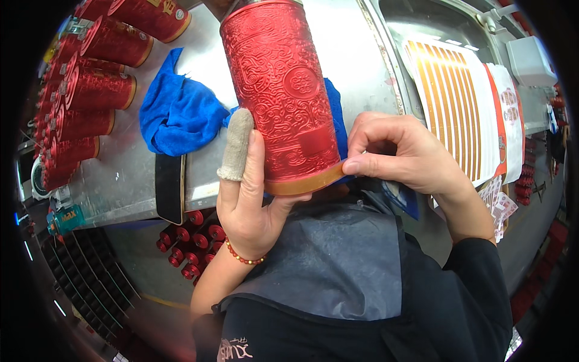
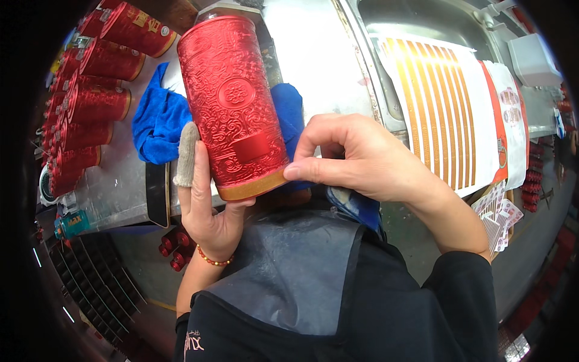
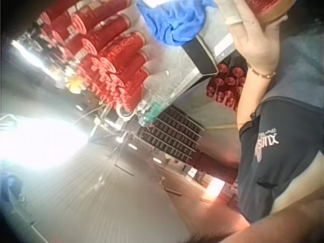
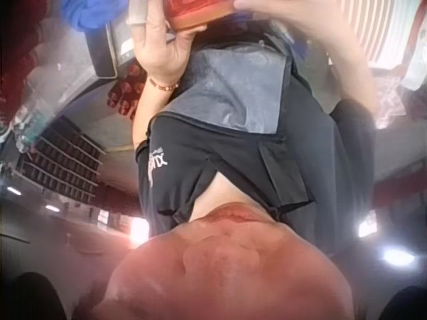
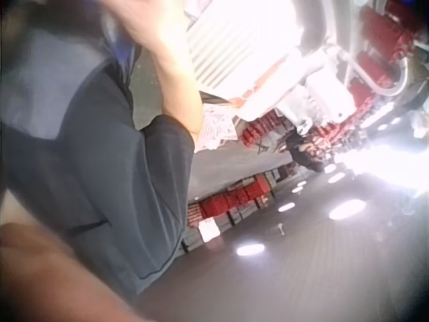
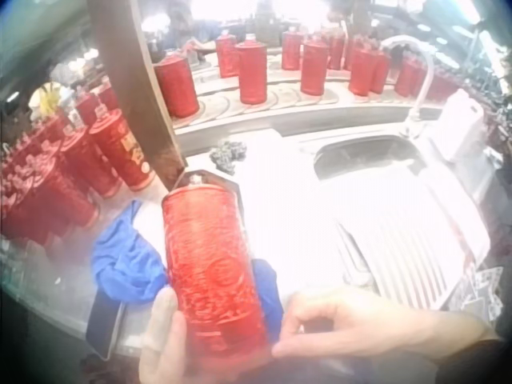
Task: The person repeatedly picks up red cylindrical containers, applies a gold label to the side, smooths it with a blue cloth, and places the finished item on the floor. The process is repeated for multiple units in a production setting.
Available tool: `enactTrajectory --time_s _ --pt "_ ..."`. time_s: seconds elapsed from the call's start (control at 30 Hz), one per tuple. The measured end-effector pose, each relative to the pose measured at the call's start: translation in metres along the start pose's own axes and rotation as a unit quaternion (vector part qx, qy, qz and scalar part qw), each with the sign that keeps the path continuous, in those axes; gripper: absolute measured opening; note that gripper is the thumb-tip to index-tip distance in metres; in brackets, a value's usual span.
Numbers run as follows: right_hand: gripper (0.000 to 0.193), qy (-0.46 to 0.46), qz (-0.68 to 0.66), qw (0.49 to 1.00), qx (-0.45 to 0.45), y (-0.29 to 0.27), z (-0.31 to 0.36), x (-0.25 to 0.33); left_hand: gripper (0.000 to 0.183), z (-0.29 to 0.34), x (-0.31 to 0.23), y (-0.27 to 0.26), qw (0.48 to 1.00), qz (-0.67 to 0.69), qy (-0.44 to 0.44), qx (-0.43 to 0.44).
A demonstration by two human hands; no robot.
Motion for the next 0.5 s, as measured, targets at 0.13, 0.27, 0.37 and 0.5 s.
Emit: enactTrajectory --time_s 0.13,0.27,0.37,0.5 --pt "0.019 -0.004 0.008 1.0 0.002 0.002 -0.003 0.001 0.092 0.007 0.007 0.0 0.999 0.021 -0.025 0.001" --pt "0.023 -0.051 0.032 0.998 -0.022 0.001 -0.006 0.003 0.087 0.009 0.011 -0.002 0.999 0.038 -0.033 -0.008" --pt "0.023 -0.038 0.016 0.999 -0.025 0.001 -0.006 -0.001 0.085 0.007 0.001 -0.003 1.0 -0.004 -0.021 0.003" --pt "0.022 -0.043 0.006 0.999 -0.023 0.002 -0.006 0.0 0.085 -0.002 -0.033 0.003 0.992 -0.101 0.072 0.02"
Point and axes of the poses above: each hand's wrist, its own z-axis away from the middle knuckle, its own y-axis out of the palm, x = y × z, the point moved 10 cm from there along -z, towards the middle knuckle, and after that the axes turned 12 degrees about z, right-handed, at the moved point
